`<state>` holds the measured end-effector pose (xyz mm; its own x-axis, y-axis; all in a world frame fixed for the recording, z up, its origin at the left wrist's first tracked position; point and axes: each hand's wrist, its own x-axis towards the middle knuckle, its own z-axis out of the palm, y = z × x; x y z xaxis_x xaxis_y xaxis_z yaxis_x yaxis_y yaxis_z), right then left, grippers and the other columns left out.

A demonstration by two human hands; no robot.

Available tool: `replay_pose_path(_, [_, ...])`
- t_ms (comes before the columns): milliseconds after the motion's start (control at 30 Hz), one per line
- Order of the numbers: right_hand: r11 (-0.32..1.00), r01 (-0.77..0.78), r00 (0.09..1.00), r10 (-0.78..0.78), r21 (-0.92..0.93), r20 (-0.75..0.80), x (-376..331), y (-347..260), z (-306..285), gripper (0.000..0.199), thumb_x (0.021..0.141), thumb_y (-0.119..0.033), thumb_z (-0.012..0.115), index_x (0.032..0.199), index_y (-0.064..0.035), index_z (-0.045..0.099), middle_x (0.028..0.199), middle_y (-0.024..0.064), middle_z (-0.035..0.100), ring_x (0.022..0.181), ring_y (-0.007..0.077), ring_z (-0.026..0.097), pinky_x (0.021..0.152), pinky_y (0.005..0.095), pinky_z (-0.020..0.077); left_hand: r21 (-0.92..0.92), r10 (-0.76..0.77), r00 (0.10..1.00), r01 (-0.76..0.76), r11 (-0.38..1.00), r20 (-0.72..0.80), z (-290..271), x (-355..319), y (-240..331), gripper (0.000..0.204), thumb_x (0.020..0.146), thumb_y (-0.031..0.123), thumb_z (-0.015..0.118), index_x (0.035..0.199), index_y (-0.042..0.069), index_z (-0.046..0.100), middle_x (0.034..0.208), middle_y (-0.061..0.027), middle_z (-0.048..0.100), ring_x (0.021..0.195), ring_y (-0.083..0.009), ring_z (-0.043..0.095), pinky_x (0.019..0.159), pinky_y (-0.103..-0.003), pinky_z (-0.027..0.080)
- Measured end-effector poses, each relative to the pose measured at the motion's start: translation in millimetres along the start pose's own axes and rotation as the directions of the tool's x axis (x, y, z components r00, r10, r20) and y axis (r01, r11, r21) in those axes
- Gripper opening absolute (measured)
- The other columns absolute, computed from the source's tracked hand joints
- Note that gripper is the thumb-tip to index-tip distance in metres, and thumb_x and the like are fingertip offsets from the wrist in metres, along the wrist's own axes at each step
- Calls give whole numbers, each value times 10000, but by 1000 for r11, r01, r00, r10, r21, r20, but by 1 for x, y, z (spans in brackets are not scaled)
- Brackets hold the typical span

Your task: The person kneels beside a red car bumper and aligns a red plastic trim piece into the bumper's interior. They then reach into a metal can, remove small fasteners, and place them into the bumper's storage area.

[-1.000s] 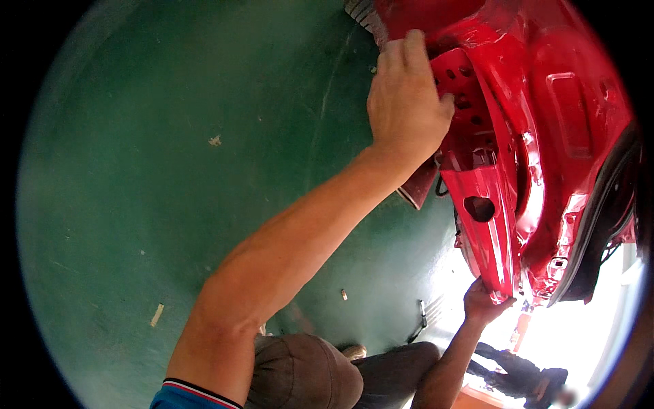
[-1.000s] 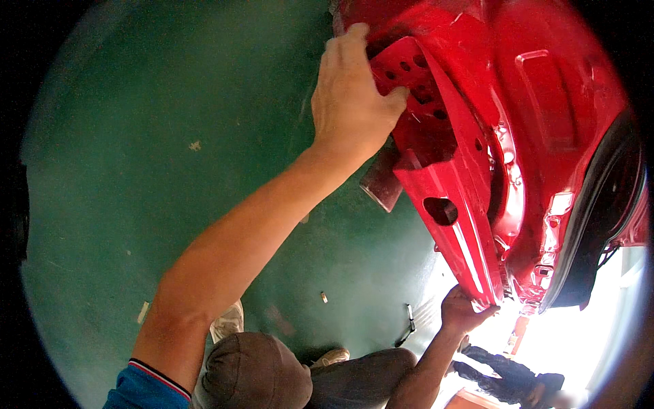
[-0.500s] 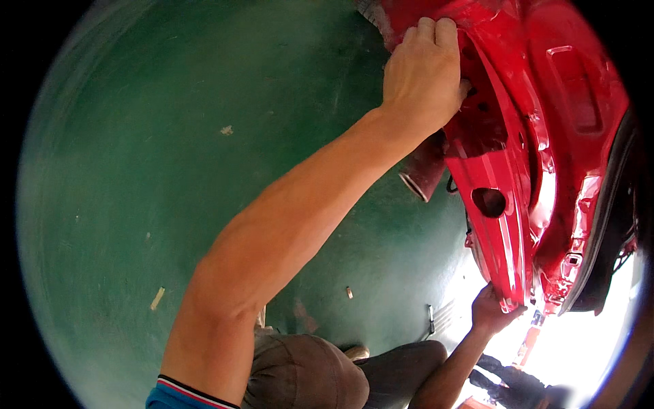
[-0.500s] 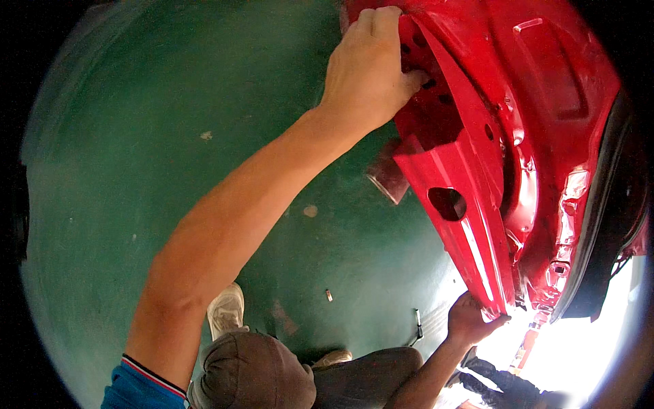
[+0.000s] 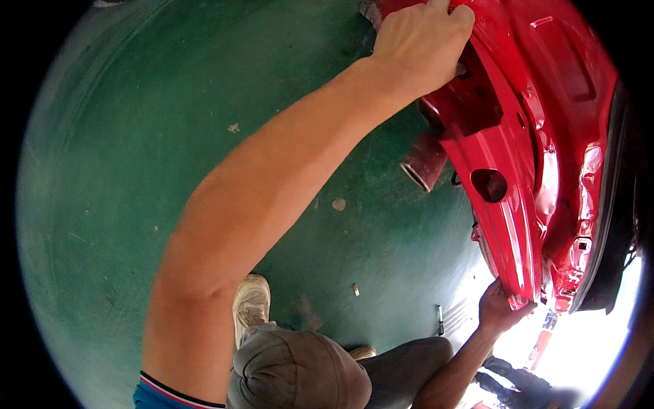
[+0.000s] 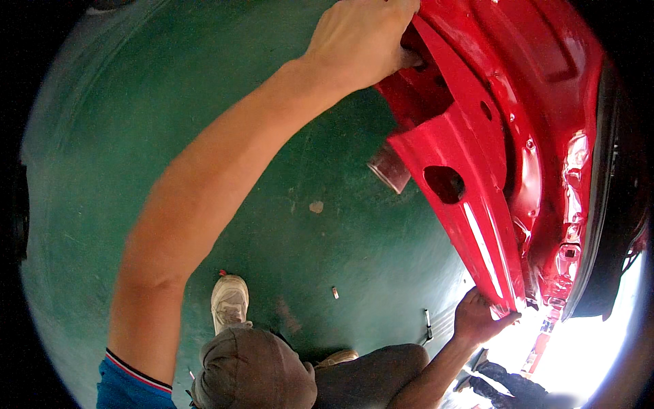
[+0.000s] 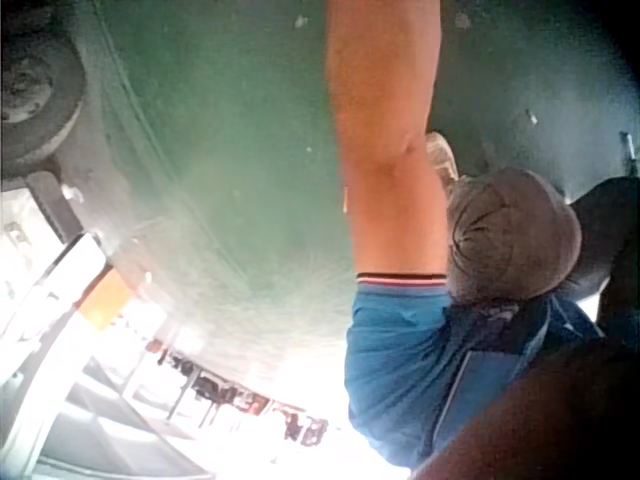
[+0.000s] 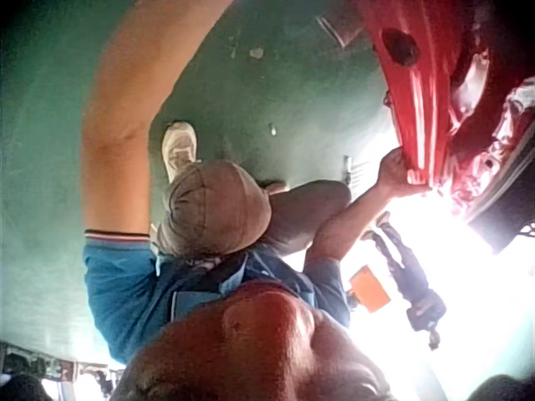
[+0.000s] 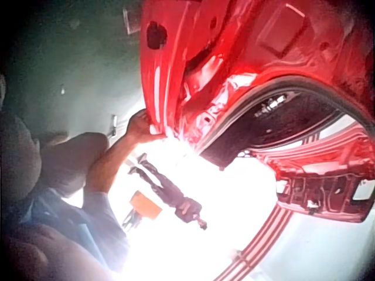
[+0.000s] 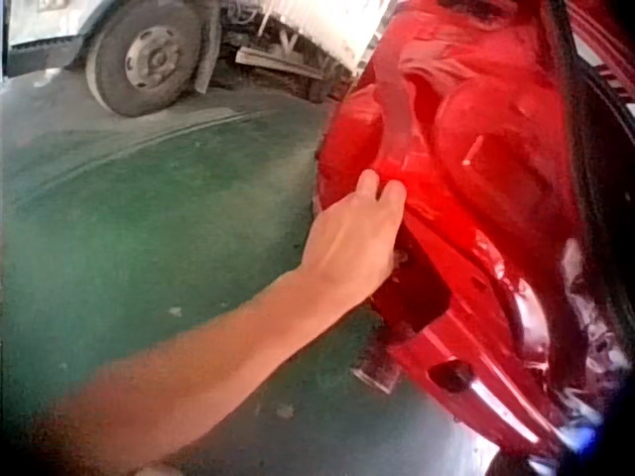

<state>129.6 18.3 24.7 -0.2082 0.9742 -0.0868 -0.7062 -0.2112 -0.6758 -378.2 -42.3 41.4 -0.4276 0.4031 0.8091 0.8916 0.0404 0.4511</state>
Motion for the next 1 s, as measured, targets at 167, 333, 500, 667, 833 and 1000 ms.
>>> replay_pose_path(167, [1000, -28, 998, 27, 13, 51, 5, -2, -10, 764, 865, -578, 741, 1344, -15, 548, 1378, 118, 638, 1260, 224, 604, 1116, 395, 464, 40, -23, 997, 20, 999, 80, -4, 7, 0, 351, 791, 76, 749, 1039, -21, 522, 1068, -252, 605, 888, -434, 694, 719, -519, 581])
replay_pose_path(333, [979, 133, 978, -154, -152, -141, -5, 21, 33, 730, 997, -601, 521, 1430, -16, 472, 1454, 117, 591, 1305, 241, 581, 1143, 398, 434, 64, 9, 994, -15, 998, 105, -5, 11, 0, 420, 781, 157, 803, 1044, -18, 526, 1031, -239, 622, 864, -431, 700, 709, -518, 583])
replay_pose_path(500, [966, 169, 956, -208, -196, -204, -7, 24, 38, 764, 982, -654, 513, 1427, -35, 494, 1435, 117, 610, 1296, 242, 595, 1136, 416, 455, 95, 9, 989, -24, 995, 146, -10, 12, 0, 469, 775, 214, 828, 1057, -11, 529, 1014, -230, 640, 865, -428, 701, 706, -520, 581])
replay_pose_path(667, [969, 164, 940, -210, -186, -269, -7, 32, 53, 764, 988, -658, 499, 1437, -41, 490, 1431, 119, 613, 1312, 238, 586, 1140, 421, 458, 87, 28, 986, -43, 995, 162, -5, 12, -5, 482, 764, 215, 831, 1068, -2, 527, 1038, -227, 638, 870, -425, 700, 701, -528, 579])
replay_pose_path(833, [983, 94, 984, -116, -157, -138, 1, 16, 31, 757, 969, -621, 579, 1445, -41, 481, 1441, 121, 605, 1306, 253, 596, 1115, 434, 492, -64, 66, 993, -60, 996, 95, 2, 9, -11, 453, 780, 160, 805, 1111, 21, 528, 1088, -215, 603, 951, -433, 671, 778, -519, 563])
replay_pose_path(1000, [987, 56, 997, -62, -149, -34, 6, 10, 17, 827, 864, -609, 739, 1415, -34, 514, 1412, 142, 613, 1299, 243, 587, 1142, 400, 449, -264, 134, 988, -148, 953, -71, 3, -5, -31, 385, 842, 31, 703, 1208, 58, 584, 1130, -190, 565, 1043, -436, 619, 862, -489, 532])
